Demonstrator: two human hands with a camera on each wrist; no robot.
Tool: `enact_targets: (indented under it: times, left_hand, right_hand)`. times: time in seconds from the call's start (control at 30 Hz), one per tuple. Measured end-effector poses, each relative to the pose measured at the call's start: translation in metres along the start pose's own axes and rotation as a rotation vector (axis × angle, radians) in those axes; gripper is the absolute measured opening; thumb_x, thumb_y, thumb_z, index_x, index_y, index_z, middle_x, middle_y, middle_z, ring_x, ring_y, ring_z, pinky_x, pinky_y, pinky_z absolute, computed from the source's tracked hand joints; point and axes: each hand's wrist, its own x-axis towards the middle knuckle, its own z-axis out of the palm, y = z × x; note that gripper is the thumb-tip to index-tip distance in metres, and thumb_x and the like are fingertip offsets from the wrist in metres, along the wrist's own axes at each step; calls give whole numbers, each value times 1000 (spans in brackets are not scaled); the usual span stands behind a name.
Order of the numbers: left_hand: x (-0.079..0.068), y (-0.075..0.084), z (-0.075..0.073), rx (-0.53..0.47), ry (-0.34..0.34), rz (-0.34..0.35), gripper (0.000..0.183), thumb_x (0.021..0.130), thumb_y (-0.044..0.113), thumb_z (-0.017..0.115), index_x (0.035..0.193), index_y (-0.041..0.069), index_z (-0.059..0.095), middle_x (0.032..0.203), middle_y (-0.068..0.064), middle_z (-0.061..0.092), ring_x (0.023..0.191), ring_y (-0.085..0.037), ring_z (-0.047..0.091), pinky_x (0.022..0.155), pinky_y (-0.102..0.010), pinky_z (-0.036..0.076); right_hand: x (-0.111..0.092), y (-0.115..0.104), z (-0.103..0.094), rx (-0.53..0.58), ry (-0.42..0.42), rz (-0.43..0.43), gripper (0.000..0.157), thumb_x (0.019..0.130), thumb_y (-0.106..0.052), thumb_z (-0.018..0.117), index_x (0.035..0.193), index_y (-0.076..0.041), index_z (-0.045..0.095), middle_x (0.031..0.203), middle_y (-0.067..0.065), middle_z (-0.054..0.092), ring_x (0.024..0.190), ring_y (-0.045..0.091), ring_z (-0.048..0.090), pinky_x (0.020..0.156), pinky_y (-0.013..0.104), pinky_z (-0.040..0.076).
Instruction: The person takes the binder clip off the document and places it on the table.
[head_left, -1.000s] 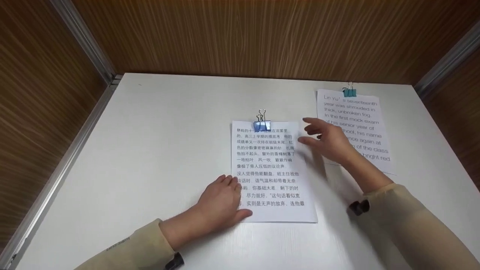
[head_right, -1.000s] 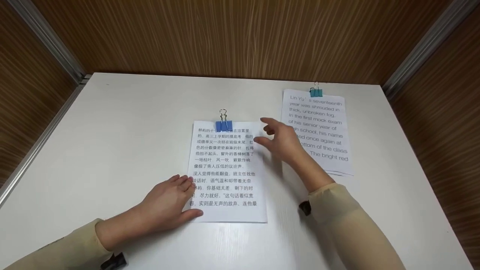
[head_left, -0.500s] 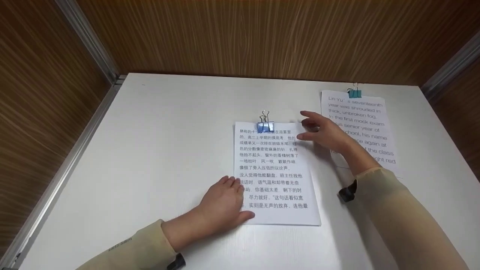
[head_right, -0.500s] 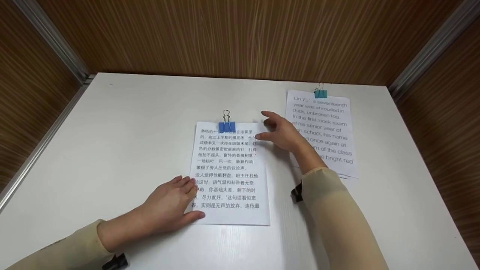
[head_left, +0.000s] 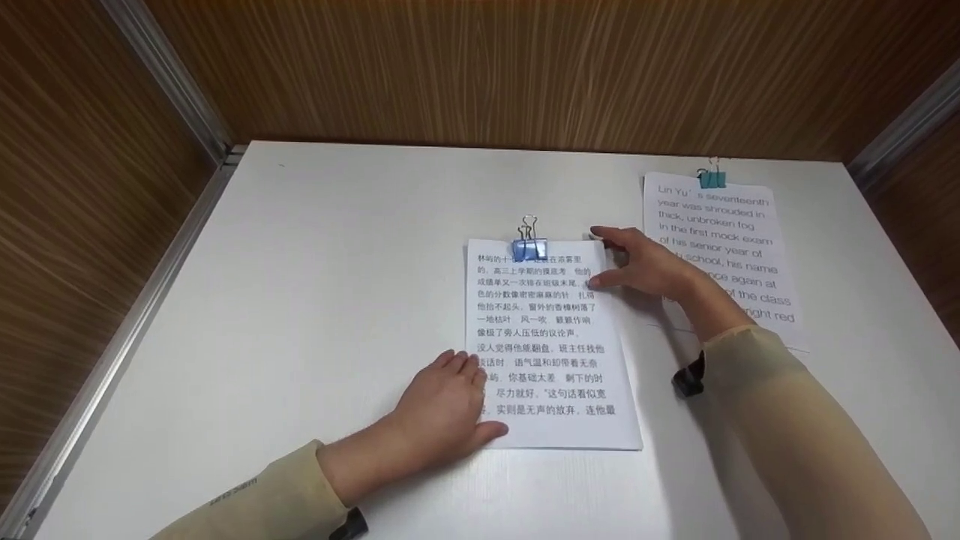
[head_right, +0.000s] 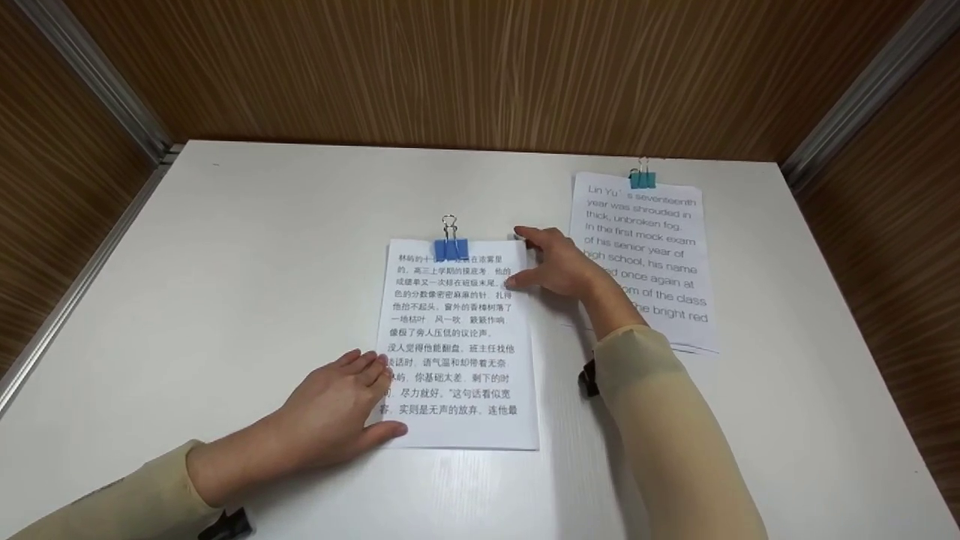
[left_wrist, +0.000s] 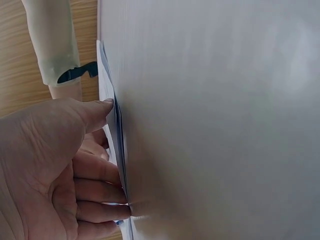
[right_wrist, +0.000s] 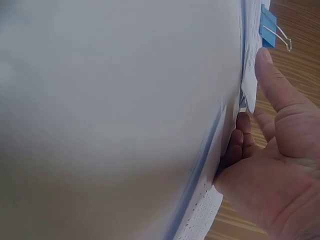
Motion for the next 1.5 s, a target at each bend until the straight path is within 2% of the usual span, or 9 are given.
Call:
enact_targets:
  times: [0.17, 0.3, 0.67, 0.8, 0.97, 1.2, 1.33, 1.5]
  left_hand:
    - [-1, -2, -1, -10, 16, 5, 81, 91, 63, 51, 129, -9, 58, 133, -23, 57, 127, -35, 51, 112, -44, 32]
    - [-2, -3, -1, 1, 23, 18, 81, 92, 63, 49, 129, -9, 57, 133, -23, 57, 128, -34, 51, 112, -44, 33]
    - [-2, -3, -3, 2, 22, 27, 82, 92, 64, 48, 129, -9, 57, 133, -23, 56, 128, -34, 50, 112, -44, 32]
    - [-1, -2, -2, -11, 22, 32, 81, 92, 63, 48, 129, -9, 58, 133, -23, 57, 128, -34, 50, 112, -44, 32]
    - [-1, 0, -2, -11, 10, 30, 81, 92, 63, 48, 129, -8, 58, 133, -22, 57, 128, -34, 50, 112, -44, 32]
    - [-2, 0, -2, -5, 9, 27, 82, 93, 64, 47, 129, -9, 57, 133, -23, 56, 128, -34, 50, 113, -44, 32]
    - [-2, -1, -3, -15, -2, 23, 82, 93, 63, 47, 130, -9, 57, 134, -23, 55, 129, -34, 49, 113, -44, 31]
    - [-2, -2, -3, -19, -9, 16, 81, 93, 63, 48, 130, -9, 57, 135, -23, 55, 130, -34, 49, 113, -44, 31]
  right_hand:
    - [1, -4, 3, -57, 19, 12, 87, 72, -38, 86, 148, -23, 43, 146, 12, 36, 137, 35, 30, 114, 54, 19]
    - [1, -5, 5, -86, 34, 16, 79, 73, -37, 86, 142, -23, 49, 142, 11, 39, 133, 33, 34, 112, 52, 23]
    - [2, -10, 3, -113, 37, 29, 73, 76, -33, 84, 138, -13, 51, 140, 14, 41, 132, 33, 35, 113, 50, 23]
    - [1, -13, 2, -72, 28, 46, 70, 77, -30, 84, 135, -11, 50, 133, 13, 46, 126, 30, 39, 111, 47, 26]
    - [-3, -14, 3, -23, 38, 74, 65, 78, -29, 83, 132, -17, 49, 122, 8, 52, 113, 26, 46, 102, 42, 33]
    - [-10, -21, 4, 74, 26, 25, 51, 85, -21, 76, 129, -19, 51, 117, 7, 57, 105, 25, 54, 95, 39, 38]
    - [-15, -25, 6, 170, 12, 5, 47, 87, -20, 74, 128, -21, 53, 123, 6, 55, 109, 25, 56, 96, 40, 40]
    - [-24, -25, 6, 204, 7, 63, 54, 88, -24, 72, 136, -27, 48, 133, 5, 51, 118, 25, 53, 105, 44, 35]
